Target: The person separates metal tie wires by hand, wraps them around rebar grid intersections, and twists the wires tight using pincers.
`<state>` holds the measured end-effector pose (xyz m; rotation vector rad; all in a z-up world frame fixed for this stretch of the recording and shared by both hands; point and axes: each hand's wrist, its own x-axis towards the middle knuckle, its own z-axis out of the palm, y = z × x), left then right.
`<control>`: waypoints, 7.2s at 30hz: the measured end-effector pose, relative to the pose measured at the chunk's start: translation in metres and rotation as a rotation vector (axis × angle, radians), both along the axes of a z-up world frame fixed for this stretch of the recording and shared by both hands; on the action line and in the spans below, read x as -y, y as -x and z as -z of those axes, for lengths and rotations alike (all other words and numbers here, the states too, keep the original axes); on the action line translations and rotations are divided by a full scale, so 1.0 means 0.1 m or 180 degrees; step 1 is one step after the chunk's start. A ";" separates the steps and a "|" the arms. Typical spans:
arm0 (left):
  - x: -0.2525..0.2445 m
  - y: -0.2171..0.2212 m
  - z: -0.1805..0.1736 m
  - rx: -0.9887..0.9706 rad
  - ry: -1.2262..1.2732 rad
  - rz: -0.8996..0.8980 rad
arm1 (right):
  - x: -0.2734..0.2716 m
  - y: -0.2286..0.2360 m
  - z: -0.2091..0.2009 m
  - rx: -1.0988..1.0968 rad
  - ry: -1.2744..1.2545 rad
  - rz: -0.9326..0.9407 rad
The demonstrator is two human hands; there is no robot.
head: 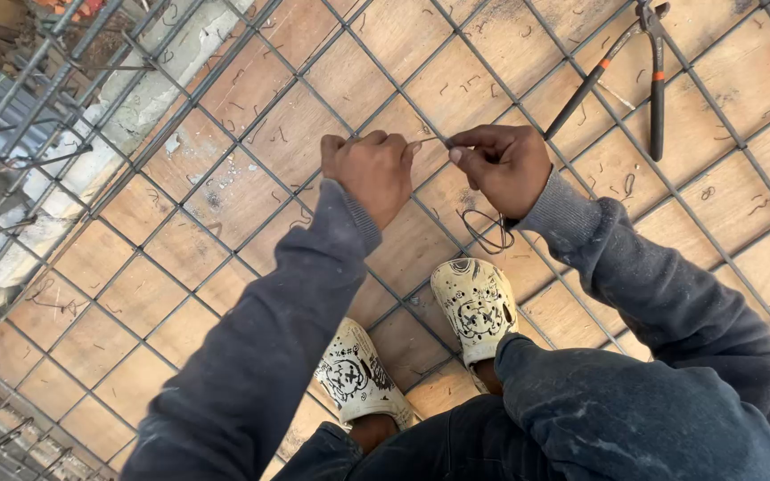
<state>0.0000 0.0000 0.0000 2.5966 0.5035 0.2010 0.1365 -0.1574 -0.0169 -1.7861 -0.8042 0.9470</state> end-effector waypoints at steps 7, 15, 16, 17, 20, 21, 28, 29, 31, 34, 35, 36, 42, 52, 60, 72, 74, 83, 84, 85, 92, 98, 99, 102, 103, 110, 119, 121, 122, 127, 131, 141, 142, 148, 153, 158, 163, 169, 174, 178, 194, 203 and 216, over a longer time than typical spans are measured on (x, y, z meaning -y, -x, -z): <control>-0.18 -0.57 0.82 0.0073 0.0519 -0.0965 | -0.28 -0.42 0.68 0.0338 0.0332 0.0985; -0.57 -0.43 1.62 -0.0099 0.0464 -0.1593 | -0.65 -0.73 1.39 0.0318 0.0830 0.1131; -0.60 -0.46 1.65 -0.0113 0.0459 -0.1525 | -0.71 -0.74 1.40 0.0410 0.0911 0.1093; -0.61 -0.48 1.69 -0.0136 0.0467 -0.1442 | -0.74 -0.74 1.42 0.0498 0.1007 0.1068; -0.70 -0.53 1.69 -0.0191 0.0604 -0.1343 | -0.89 -0.72 1.44 0.0093 0.1060 0.1114; -0.73 -0.54 1.66 -0.0195 0.0622 -0.1341 | -0.93 -0.70 1.45 0.0096 0.1077 0.1115; -0.91 -0.59 1.67 -0.0609 0.0976 -0.1094 | -1.12 -0.64 1.38 -0.1452 0.1110 0.1374; -0.90 -0.58 1.73 -0.0695 0.0997 -0.1037 | -1.11 -0.65 1.39 -0.1701 0.1117 0.1381; -0.90 -0.56 1.57 -0.0702 0.1176 -0.0957 | -1.12 -0.65 1.35 -0.1815 0.1139 0.1332; -0.90 -0.54 1.46 -0.0616 0.1565 -0.0825 | -1.14 -0.67 1.35 -0.2027 0.1142 0.1242; -0.89 -0.51 1.44 -0.0531 0.1786 -0.0788 | -1.14 -0.66 1.37 -0.2132 0.1141 0.1191; -0.85 -0.47 1.57 -0.0544 0.1795 -0.0792 | -1.11 -0.66 1.39 -0.2142 0.1154 0.1191; -0.76 -0.38 1.88 0.0694 0.1453 -0.0728 | -1.15 -0.69 1.38 -0.2010 0.1334 0.1047; -0.68 -0.50 1.89 0.0941 0.0899 -0.0767 | -1.04 -0.60 1.46 0.0274 0.0793 -0.0277; -0.41 -0.57 1.85 0.1328 0.1513 -0.1267 | -1.05 -0.34 1.19 -0.0712 0.1207 0.0481; -0.43 -0.44 1.78 0.1554 0.1094 -0.0916 | -1.08 -0.21 0.77 -0.0612 0.0891 0.0517; -0.45 -0.40 1.81 0.1328 0.1537 -0.0820 | -1.23 -0.42 0.55 0.0277 0.1813 -0.0301; -0.69 -0.46 1.54 0.0774 0.2338 -0.0756 | -1.39 -0.90 1.28 -0.0824 0.1832 -0.0156; -0.69 -0.45 1.58 0.0775 0.2342 -0.0746 | -1.36 -0.94 1.38 -0.0821 0.1834 -0.0146; -0.72 -0.46 1.61 0.0696 0.2282 -0.0882 | -1.38 -1.00 1.47 -0.0921 0.1918 -0.0287; -0.91 -0.87 1.71 0.0207 0.2003 -0.1284 | -1.39 -0.42 1.26 0.0003 0.1825 0.0437; -1.05 -1.07 1.58 -0.0447 0.1005 0.0072 | -1.39 0.06 1.61 -0.1385 0.0290 0.2508; -1.06 -1.01 1.48 -0.0428 0.0968 0.0094 | -1.32 -0.02 1.45 -0.1378 0.0244 0.2521; -1.00 -0.86 1.43 -0.0374 0.0720 0.0460 | -0.83 -0.38 1.17 -0.1093 0.1043 0.1287; -0.97 -0.80 1.56 -0.0235 0.0469 0.0557 | -0.55 -0.56 1.23 0.0093 0.0934 0.1348; -0.94 -1.23 1.07 -0.1138 -0.1225 0.2685 | 0.94 -1.62 1.12 0.1450 0.3149 0.1614; -1.14 -1.41 1.29 -0.1389 -0.1918 0.2913 | 0.65 -1.77 0.99 0.1017 0.3914 0.1142; -1.15 -1.26 1.03 -0.0891 -0.1324 0.1861 | 0.81 -1.78 1.12 0.1240 0.3922 0.1068; -1.19 -1.19 0.89 -0.0383 -0.0782 0.0852 | 0.84 -1.81 1.19 0.1431 0.3894 0.1048; -0.50 -0.61 1.28 -0.0055 0.2165 -0.1775 | 1.34 -1.88 1.37 0.2467 0.3760 0.0375; 0.47 -0.66 2.03 0.1941 0.4564 -0.2922 | 1.29 -1.85 0.91 0.2571 0.3025 0.0310; 1.01 -1.08 1.71 0.2552 0.4082 -0.3365 | -1.01 -0.92 -0.24 0.4391 0.3958 -0.4022; 0.96 -1.07 1.71 0.2517 0.4107 -0.3286 | -1.07 -0.89 -0.17 0.5091 0.3631 -0.4121; 0.89 -0.98 1.68 0.2127 0.4461 -0.2979 | -1.08 -0.85 -0.01 0.6082 0.3151 -0.4088; 0.78 -1.01 1.62 0.1912 0.4613 -0.2822 | -1.16 -0.79 -0.07 0.6037 0.3417 -0.4119; 0.69 -0.97 1.52 0.1616 0.4839 -0.2692 | -1.15 -0.76 -0.04 0.5563 0.3597 -0.4118; 0.78 -1.06 1.70 0.1584 0.4622 -0.2638 | -1.12 -0.71 0.08 0.6069 0.3174 -0.4131; 0.81 -1.12 1.61 0.1799 0.4679 -0.2790 | -0.93 -0.75 0.11 0.6626 0.2704 -0.4079; 0.94 -1.27 1.72 0.2318 0.5681 -0.2845 | -1.13 -0.63 0.01 0.6528 0.2693 -0.3928; 0.97 -1.17 1.72 0.2887 0.6563 -0.2784 | -1.63 -0.50 -0.13 0.4619 0.4505 -0.4241; 0.46 -1.17 1.49 0.4988 0.9648 -0.0441 | -1.45 -0.86 0.08 -0.0369 0.4554 -0.1262; 0.07 -1.84 1.35 0.4586 0.9250 -0.3408 | -1.66 -0.45 -0.78 0.5702 0.3885 -0.4410; 0.41 -2.01 1.37 0.5135 0.9685 -0.1937 | -1.89 -0.65 -0.60 0.1947 0.5570 -0.2546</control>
